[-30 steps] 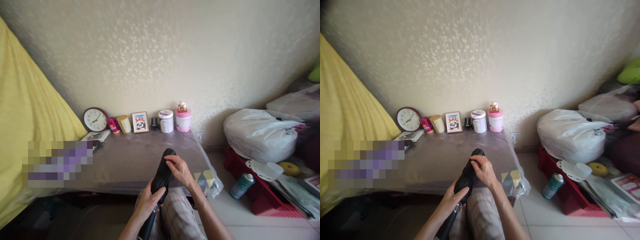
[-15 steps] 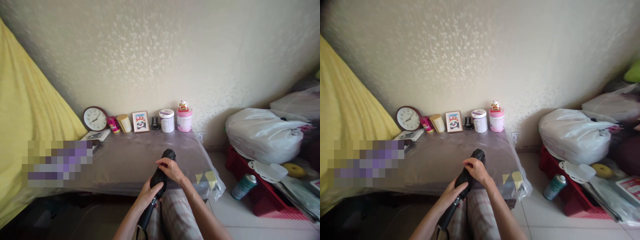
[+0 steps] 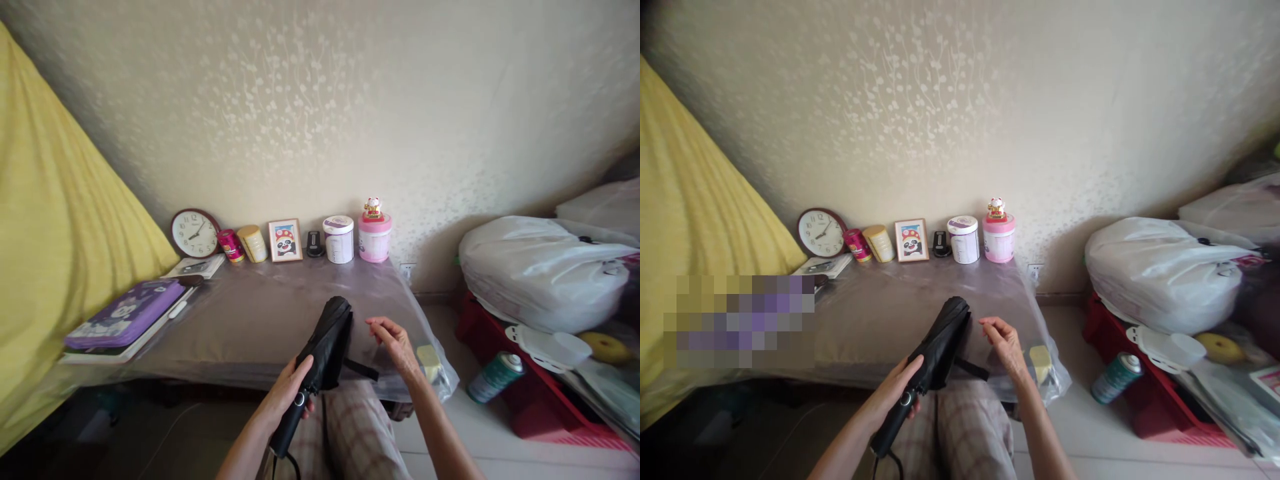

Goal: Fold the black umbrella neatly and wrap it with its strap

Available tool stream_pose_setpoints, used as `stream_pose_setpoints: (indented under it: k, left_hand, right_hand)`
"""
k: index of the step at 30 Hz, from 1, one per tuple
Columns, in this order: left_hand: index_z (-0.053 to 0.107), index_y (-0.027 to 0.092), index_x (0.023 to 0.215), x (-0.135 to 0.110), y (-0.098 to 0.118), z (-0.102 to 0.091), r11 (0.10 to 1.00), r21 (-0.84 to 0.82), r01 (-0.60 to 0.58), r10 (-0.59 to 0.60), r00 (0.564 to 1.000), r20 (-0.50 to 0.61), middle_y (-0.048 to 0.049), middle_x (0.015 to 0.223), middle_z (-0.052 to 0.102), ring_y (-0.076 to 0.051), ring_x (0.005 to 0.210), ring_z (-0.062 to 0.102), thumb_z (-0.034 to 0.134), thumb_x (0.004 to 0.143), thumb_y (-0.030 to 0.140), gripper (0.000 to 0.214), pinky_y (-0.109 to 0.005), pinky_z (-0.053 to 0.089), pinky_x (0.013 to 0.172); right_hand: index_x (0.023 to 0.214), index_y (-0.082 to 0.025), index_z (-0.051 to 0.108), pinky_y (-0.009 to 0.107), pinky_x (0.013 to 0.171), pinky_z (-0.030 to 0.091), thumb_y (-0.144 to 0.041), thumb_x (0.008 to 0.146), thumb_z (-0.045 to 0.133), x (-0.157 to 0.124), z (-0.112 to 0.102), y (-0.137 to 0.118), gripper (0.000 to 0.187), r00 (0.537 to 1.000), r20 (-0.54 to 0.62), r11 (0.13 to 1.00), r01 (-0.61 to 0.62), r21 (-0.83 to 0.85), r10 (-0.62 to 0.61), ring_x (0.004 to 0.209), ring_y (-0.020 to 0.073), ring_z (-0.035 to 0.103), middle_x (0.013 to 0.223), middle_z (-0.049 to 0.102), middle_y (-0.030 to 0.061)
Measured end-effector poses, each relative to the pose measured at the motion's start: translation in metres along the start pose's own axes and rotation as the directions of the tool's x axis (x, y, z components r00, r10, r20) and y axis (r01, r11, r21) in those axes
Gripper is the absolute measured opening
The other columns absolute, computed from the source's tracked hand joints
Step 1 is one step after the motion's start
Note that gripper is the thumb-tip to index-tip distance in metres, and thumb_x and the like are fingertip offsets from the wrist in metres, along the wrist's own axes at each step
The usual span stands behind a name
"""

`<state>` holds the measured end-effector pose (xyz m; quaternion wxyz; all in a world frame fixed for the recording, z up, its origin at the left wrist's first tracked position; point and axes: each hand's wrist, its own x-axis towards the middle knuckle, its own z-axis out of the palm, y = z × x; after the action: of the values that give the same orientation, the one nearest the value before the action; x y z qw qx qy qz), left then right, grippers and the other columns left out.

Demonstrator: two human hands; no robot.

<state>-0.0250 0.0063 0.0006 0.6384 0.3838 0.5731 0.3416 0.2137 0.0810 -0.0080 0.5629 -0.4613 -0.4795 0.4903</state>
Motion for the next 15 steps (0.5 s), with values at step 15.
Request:
stream_pose_setpoints:
  k: [15]
  left_hand:
    - [0.025,0.025,0.141,-0.005,-0.006,-0.008,0.884,0.411,-0.224,0.318,0.931,-0.177,-0.0050,0.089,0.064,-0.015,0.069,0.063,0.034,0.086,0.053,0.062,-0.027,0.049,0.067]
  right_hand:
    - [0.084,-0.018,0.069,0.023,0.051,0.037,-0.047,0.065,0.069,0.003,-0.009,0.026,0.035,0.998,-0.061,0.998,-0.003,0.057,0.006,0.053,0.0110,0.046,0.061,0.058,-0.0008]
